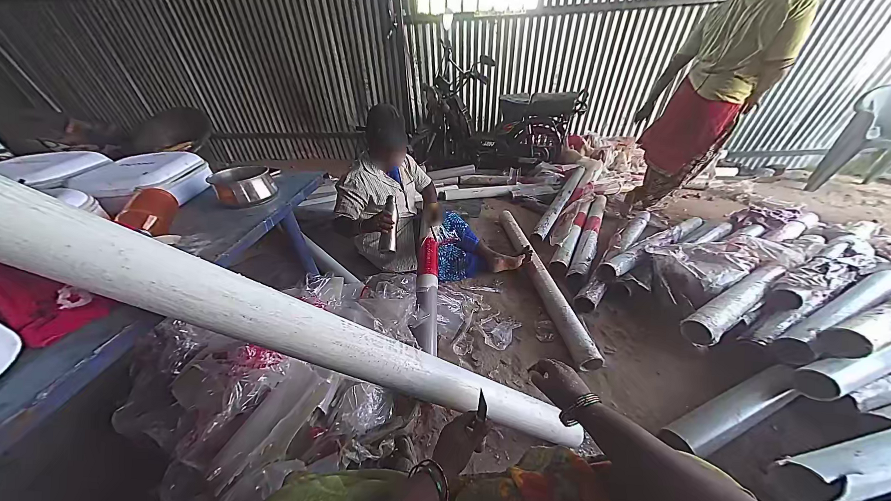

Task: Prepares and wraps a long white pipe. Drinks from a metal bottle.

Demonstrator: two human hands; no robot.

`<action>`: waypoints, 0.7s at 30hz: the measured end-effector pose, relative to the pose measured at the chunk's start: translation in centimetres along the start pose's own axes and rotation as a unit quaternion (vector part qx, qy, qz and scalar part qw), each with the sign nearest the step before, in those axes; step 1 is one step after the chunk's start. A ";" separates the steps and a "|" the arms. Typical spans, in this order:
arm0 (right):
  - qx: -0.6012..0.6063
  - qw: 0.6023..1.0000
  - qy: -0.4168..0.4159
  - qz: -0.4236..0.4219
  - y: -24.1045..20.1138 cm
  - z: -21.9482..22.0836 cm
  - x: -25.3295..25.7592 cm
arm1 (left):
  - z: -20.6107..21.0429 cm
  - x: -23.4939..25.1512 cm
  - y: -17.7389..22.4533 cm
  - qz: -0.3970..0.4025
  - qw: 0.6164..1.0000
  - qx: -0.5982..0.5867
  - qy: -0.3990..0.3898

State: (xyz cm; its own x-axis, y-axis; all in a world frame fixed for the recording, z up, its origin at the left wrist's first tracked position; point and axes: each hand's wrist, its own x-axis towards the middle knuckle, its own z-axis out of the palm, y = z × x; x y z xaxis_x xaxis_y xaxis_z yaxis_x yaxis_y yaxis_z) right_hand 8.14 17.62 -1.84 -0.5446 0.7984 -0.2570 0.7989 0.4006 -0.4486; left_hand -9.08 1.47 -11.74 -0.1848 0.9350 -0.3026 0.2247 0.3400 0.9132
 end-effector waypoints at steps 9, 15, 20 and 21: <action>-0.104 0.987 -0.117 0.037 0.5 1.7 -0.1 | -0.3 -0.4 0.2 -0.003 0.999 0.038 -0.010; -0.106 0.988 -0.108 0.037 1.5 2.2 0.8 | -0.3 -0.5 0.4 -0.006 0.999 0.049 -0.019; -0.101 0.989 -0.101 0.032 0.6 2.1 0.3 | -0.3 -0.5 0.4 -0.005 0.997 0.067 -0.025; -0.093 0.990 -0.098 0.027 0.3 2.0 0.1 | -0.3 -0.5 0.4 -0.007 0.998 0.065 -0.026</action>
State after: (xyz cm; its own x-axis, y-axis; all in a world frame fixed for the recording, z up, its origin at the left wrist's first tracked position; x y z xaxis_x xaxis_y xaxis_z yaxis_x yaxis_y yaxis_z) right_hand 7.80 16.96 -3.71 -0.5246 0.7256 -0.4453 0.8513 0.4507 -0.2686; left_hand -9.22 1.15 -11.15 -0.1399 0.9326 -0.3327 0.3443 0.3609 0.8668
